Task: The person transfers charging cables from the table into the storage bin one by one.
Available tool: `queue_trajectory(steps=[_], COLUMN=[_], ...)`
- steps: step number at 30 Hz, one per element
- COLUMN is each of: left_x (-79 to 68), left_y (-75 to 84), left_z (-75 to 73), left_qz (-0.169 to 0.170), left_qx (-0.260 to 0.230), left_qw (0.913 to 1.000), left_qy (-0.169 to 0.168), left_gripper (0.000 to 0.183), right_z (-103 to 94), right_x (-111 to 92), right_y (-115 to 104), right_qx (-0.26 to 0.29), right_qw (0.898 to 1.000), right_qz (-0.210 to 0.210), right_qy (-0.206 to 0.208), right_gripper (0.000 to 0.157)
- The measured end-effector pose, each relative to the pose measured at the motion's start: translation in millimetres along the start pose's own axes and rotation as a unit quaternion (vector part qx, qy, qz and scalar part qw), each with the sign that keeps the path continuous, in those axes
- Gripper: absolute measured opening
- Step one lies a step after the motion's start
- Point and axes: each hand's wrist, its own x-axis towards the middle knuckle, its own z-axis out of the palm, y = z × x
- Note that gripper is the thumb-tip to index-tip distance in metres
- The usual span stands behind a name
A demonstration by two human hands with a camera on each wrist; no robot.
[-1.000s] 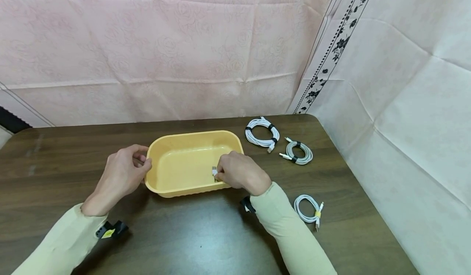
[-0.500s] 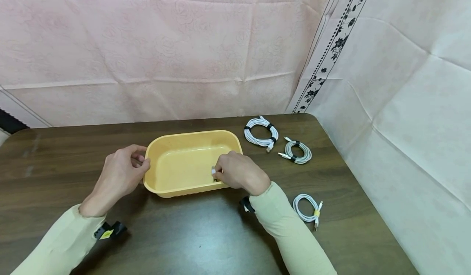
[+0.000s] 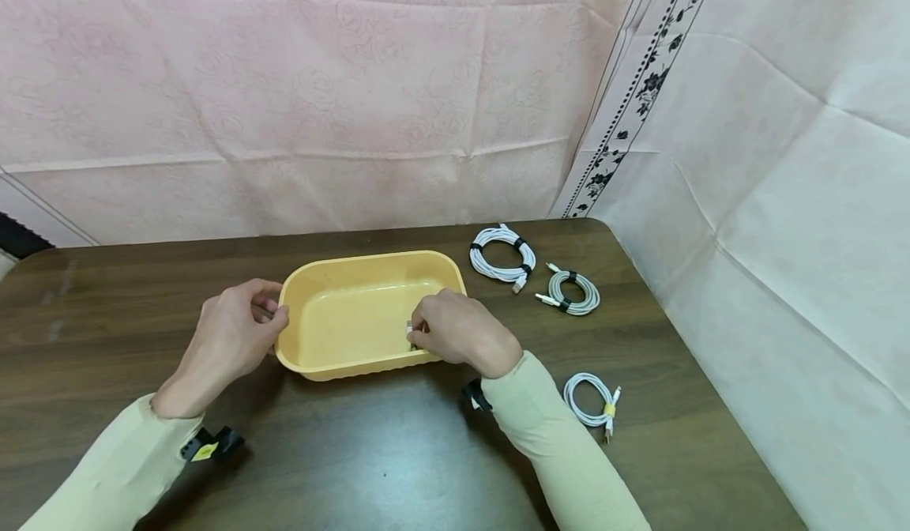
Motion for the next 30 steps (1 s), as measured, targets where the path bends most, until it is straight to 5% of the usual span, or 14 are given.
queue_trajectory(steps=[13, 30], left_x=[0.1, 0.0], left_y=[-0.1, 0.1], left_z=[0.4, 0.3], left_qz=[-0.011, -0.008], left_qx=[0.004, 0.006], left_qw=[0.9999, 0.9999], left_qy=[-0.007, -0.008], left_gripper=[0.039, 0.040], right_z=[0.5, -4.4], right_x=[1, -11], right_y=[0, 3], right_qx=[0.018, -0.012], right_qw=[0.999, 0.997], right_qz=[0.003, -0.014], right_qy=[0.029, 0.078], right_gripper=[0.010, 0.027])
